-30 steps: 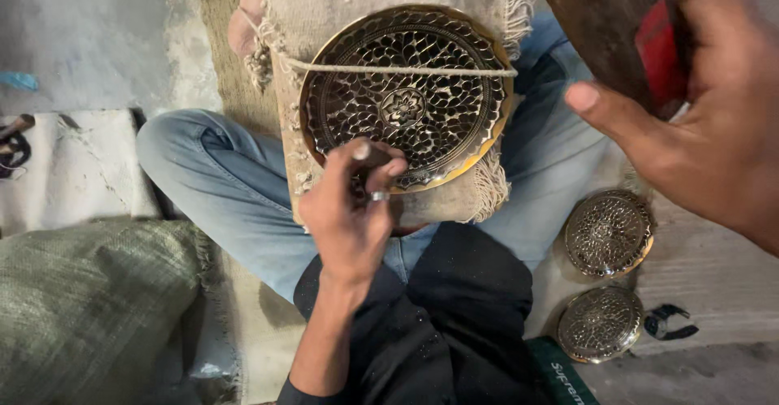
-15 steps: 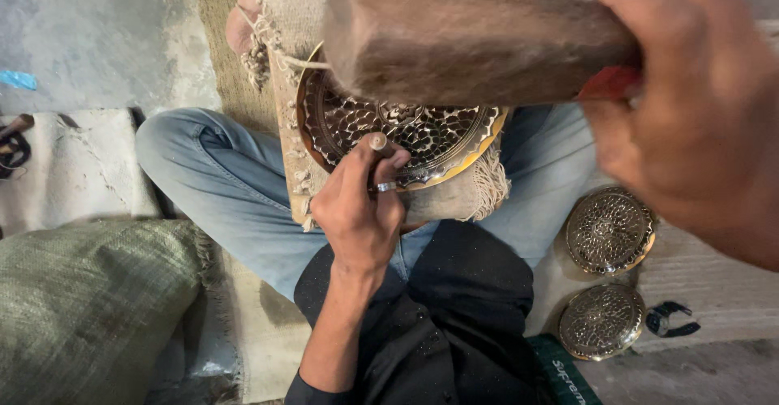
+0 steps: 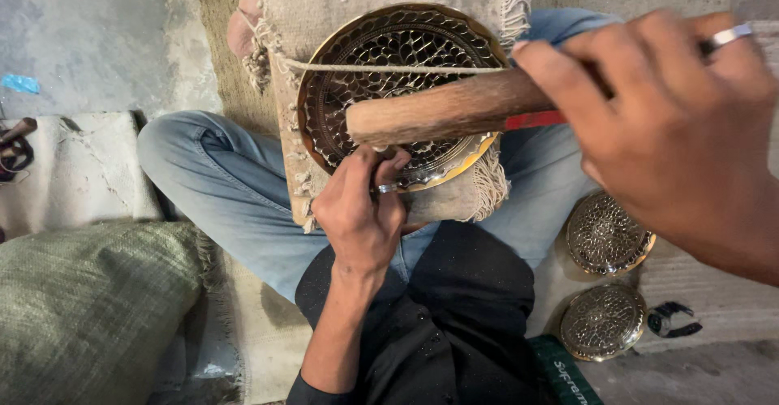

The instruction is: The person sits cross-legged on the floor with a decorative brass plate resting on a sandbag, holds a punch against the plate's embossed pattern, and repeatedly strikes the punch with a wooden mallet to work the design. Around 01:27 they lift and reposition the plate, retie the restraining cord, and resume hammering.

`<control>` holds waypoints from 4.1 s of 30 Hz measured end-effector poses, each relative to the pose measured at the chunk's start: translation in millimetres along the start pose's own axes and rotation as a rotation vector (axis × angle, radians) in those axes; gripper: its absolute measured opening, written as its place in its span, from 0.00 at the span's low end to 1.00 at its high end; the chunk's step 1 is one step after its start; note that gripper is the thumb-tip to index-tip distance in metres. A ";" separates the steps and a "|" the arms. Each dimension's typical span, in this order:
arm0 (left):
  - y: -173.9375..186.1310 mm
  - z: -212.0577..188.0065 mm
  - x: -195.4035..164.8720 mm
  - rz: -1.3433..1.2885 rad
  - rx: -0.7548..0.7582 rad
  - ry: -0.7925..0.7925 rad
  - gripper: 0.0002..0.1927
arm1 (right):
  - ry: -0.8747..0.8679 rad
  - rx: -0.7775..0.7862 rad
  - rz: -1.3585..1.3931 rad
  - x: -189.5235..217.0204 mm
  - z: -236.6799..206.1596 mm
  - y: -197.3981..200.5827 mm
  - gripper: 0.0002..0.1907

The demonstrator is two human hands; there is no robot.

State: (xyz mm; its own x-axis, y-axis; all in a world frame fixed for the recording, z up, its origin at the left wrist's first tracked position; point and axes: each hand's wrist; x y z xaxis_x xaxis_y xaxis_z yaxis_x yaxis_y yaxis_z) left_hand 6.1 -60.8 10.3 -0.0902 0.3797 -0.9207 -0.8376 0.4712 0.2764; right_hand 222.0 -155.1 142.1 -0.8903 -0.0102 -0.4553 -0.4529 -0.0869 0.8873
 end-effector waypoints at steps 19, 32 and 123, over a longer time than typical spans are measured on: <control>2.7 2.7 -8.5 -0.214 -0.060 0.117 0.12 | -0.297 0.229 0.460 -2.8 -21.5 -7.3 0.32; 16.1 52.5 9.6 -0.185 0.525 -0.192 0.31 | -0.579 0.116 0.808 -11.1 -80.9 -32.8 0.37; 13.6 52.8 9.0 -0.102 0.443 -0.249 0.26 | -0.601 -0.079 0.766 11.9 -34.7 -31.8 0.26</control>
State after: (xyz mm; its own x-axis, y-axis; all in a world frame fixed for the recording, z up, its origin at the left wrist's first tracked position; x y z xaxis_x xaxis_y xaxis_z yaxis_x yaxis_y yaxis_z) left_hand 22.3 -9.0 20.4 0.1563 0.4670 -0.8703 -0.5218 0.7872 0.3288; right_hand 227.5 -187.0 105.9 -0.8283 0.4158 0.3755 0.2441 -0.3354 0.9099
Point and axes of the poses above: each hand's wrist, its own z-axis towards the middle knuckle, its own y-axis out of the back of the hand, x = y × z, and after that the axes turned 9 degrees about -z, right-handed
